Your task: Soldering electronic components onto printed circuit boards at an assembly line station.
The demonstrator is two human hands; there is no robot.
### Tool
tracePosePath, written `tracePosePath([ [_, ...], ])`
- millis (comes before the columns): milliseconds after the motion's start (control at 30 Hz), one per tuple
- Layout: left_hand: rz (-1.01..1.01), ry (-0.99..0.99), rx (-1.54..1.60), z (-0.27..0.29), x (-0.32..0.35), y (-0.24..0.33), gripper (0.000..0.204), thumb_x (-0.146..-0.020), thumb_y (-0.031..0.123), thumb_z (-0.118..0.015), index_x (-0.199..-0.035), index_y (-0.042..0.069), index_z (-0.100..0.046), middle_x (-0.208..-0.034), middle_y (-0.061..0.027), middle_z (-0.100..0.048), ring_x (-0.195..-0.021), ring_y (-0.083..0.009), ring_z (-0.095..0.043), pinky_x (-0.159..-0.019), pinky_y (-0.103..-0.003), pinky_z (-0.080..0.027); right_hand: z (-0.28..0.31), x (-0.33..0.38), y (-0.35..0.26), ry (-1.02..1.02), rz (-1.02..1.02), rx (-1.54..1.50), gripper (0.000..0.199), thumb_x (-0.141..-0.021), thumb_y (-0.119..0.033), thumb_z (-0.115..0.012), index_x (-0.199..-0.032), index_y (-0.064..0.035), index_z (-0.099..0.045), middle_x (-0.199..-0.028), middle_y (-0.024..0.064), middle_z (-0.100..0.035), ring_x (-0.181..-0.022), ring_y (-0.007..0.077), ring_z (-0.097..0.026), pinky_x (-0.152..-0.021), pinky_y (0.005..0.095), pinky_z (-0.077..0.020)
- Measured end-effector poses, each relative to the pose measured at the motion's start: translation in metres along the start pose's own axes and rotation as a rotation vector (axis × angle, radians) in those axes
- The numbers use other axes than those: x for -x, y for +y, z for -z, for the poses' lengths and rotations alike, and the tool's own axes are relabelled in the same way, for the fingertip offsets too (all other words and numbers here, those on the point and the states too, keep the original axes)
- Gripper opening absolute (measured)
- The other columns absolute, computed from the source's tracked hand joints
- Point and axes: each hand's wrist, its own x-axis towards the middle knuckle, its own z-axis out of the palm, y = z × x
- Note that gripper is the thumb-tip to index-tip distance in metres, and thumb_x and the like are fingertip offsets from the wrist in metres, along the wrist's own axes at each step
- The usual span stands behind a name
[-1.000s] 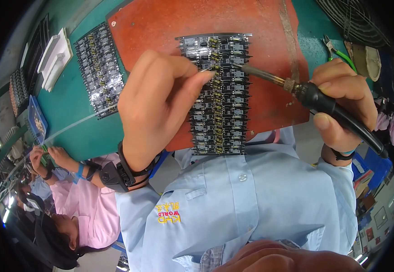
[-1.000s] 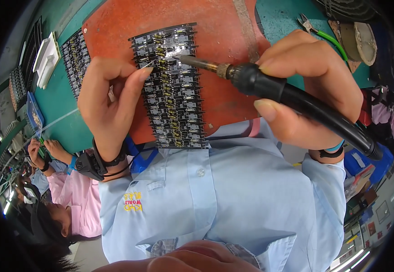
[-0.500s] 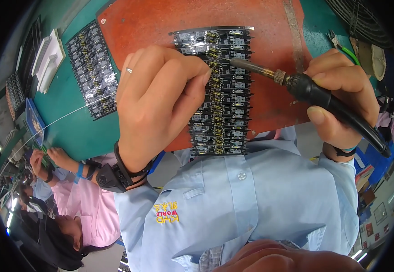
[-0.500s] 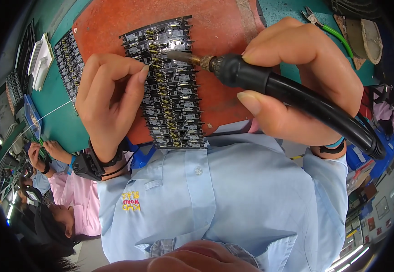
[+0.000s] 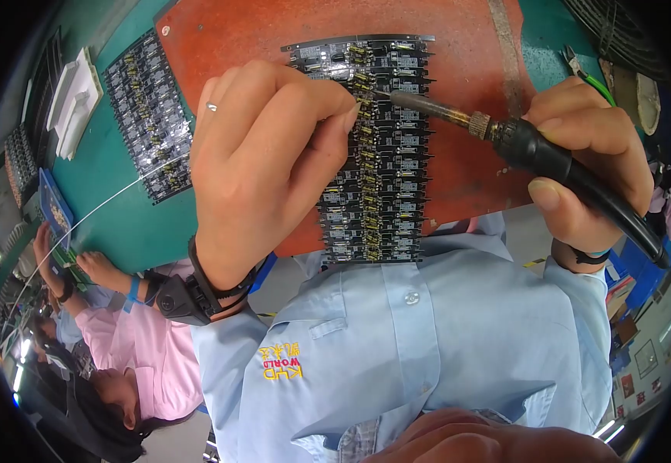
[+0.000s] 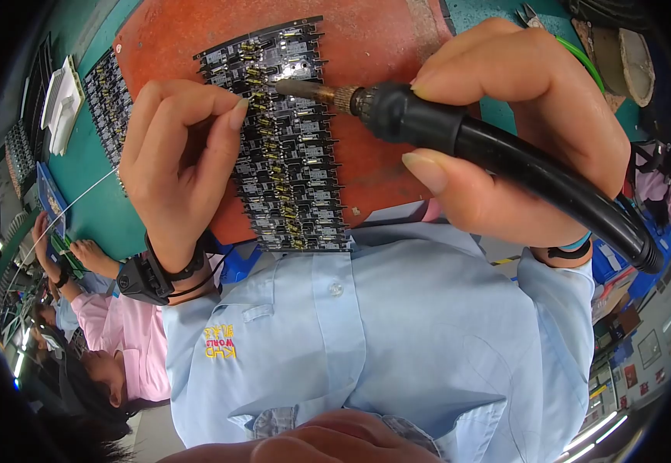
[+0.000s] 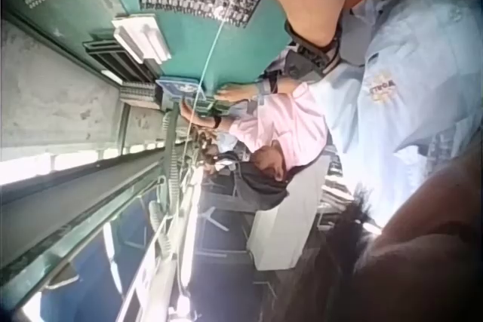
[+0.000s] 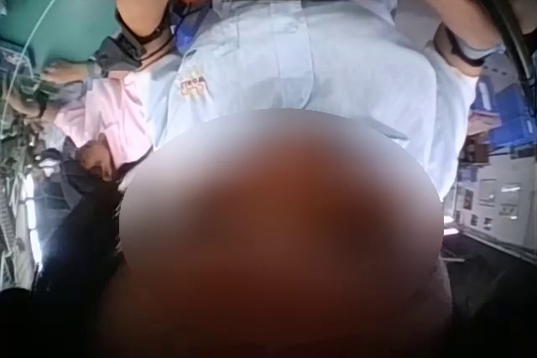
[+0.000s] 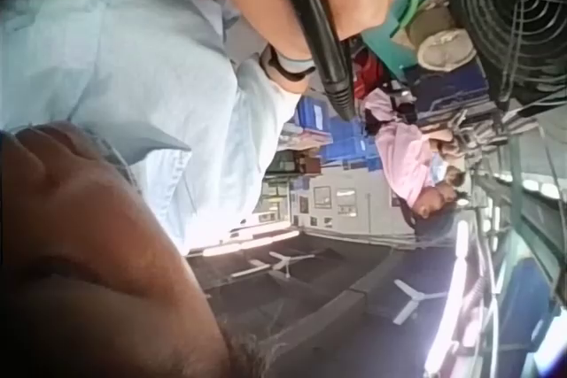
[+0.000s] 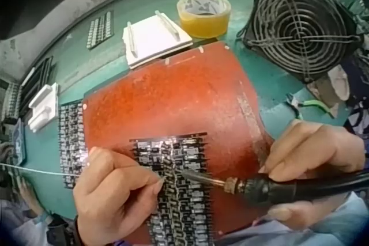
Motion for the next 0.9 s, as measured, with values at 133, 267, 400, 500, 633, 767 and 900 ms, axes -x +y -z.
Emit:
tracePosePath([
  [133, -0.034, -0.005, -0.050, -0.001, -0.003, -0.001, 0.014, -0.076, -0.007, -0.072, -0.087, -0.001, -0.065, -0.085, -0.0087, -0.064, -0.073, -0.0192, -0.061, -0.062, -0.027, -0.046, 0.002, -0.001, 0.002, -0.014, 0.006, 0.009, 0.035, -0.079, -0.016, -0.073, -0.102, 0.0058, -0.057, -0.088, 0.0196, -0.063, -0.079, 0.0252, -0.059, -0.071, 0.0355, -0.0462],
  [267, -0.140, 0.037, -0.108, 0.002, -0.004, -0.002, 0.017, -0.073, -0.005, -0.073, -0.086, 0.003, -0.065, -0.092, -0.0084, -0.069, -0.084, -0.0231, -0.063, -0.077, -0.032, -0.045, 0.003, -0.002, 0.000, -0.018, -0.012, 0.020, 0.035, -0.079, -0.016, -0.074, -0.102, 0.0055, -0.058, -0.088, 0.0193, -0.063, -0.079, 0.0251, -0.059, -0.071, 0.0355, -0.0464],
  [400, -0.211, 0.011, -0.102, 0.002, -0.003, -0.003, 0.018, -0.072, -0.002, -0.073, -0.085, 0.008, -0.064, -0.098, -0.0057, -0.072, -0.091, -0.0234, -0.063, -0.087, -0.035, -0.039, 0.004, -0.003, -0.001, -0.016, -0.017, 0.016, 0.035, -0.079, -0.017, -0.074, -0.101, 0.0050, -0.058, -0.087, 0.0189, -0.063, -0.079, 0.0250, -0.059, -0.071, 0.0355, -0.0464],
  [500, -0.213, 0.022, -0.155, 0.000, -0.004, -0.004, 0.017, -0.072, 0.000, -0.072, -0.083, 0.009, -0.063, -0.098, -0.0022, -0.073, -0.093, -0.0227, -0.064, -0.090, -0.036, -0.037, 0.003, -0.003, 0.000, -0.016, -0.012, 0.022, 0.036, -0.080, -0.018, -0.075, -0.101, 0.0046, -0.058, -0.087, 0.0189, -0.063, -0.079, 0.0250, -0.059, -0.071, 0.0352, -0.0464],
  [633, -0.243, 0.035, -0.163, -0.001, -0.006, -0.008, 0.018, -0.071, 0.000, -0.072, -0.084, 0.009, -0.064, -0.096, -0.0004, -0.073, -0.092, -0.0228, -0.063, -0.090, -0.036, -0.037, 0.007, -0.004, -0.001, -0.023, -0.038, 0.051, 0.036, -0.080, -0.019, -0.075, -0.101, 0.0043, -0.058, -0.087, 0.0190, -0.063, -0.078, 0.0250, -0.059, -0.070, 0.0351, -0.0464],
  [767, -0.255, 0.031, -0.176, -0.001, -0.009, -0.010, 0.019, -0.070, -0.001, -0.072, -0.084, 0.009, -0.064, -0.095, 0.0002, -0.073, -0.091, -0.0221, -0.063, -0.090, -0.035, -0.038, 0.003, -0.001, -0.010, 0.049, -0.101, 0.055, 0.037, -0.079, -0.020, -0.076, -0.101, 0.0040, -0.058, -0.088, 0.0194, -0.063, -0.078, 0.0252, -0.059, -0.070, 0.0351, -0.0464],
  [900, -0.269, 0.057, -0.172, -0.003, -0.006, -0.008, 0.019, -0.069, -0.001, -0.072, -0.084, 0.009, -0.064, -0.093, 0.0003, -0.072, -0.090, -0.0214, -0.063, -0.089, -0.035, -0.038, 0.001, 0.006, -0.008, 0.063, -0.075, 0.044, 0.037, -0.079, -0.020, -0.076, -0.101, 0.0040, -0.058, -0.088, 0.0199, -0.063, -0.078, 0.0254, -0.059, -0.070, 0.0352, -0.0464],
])
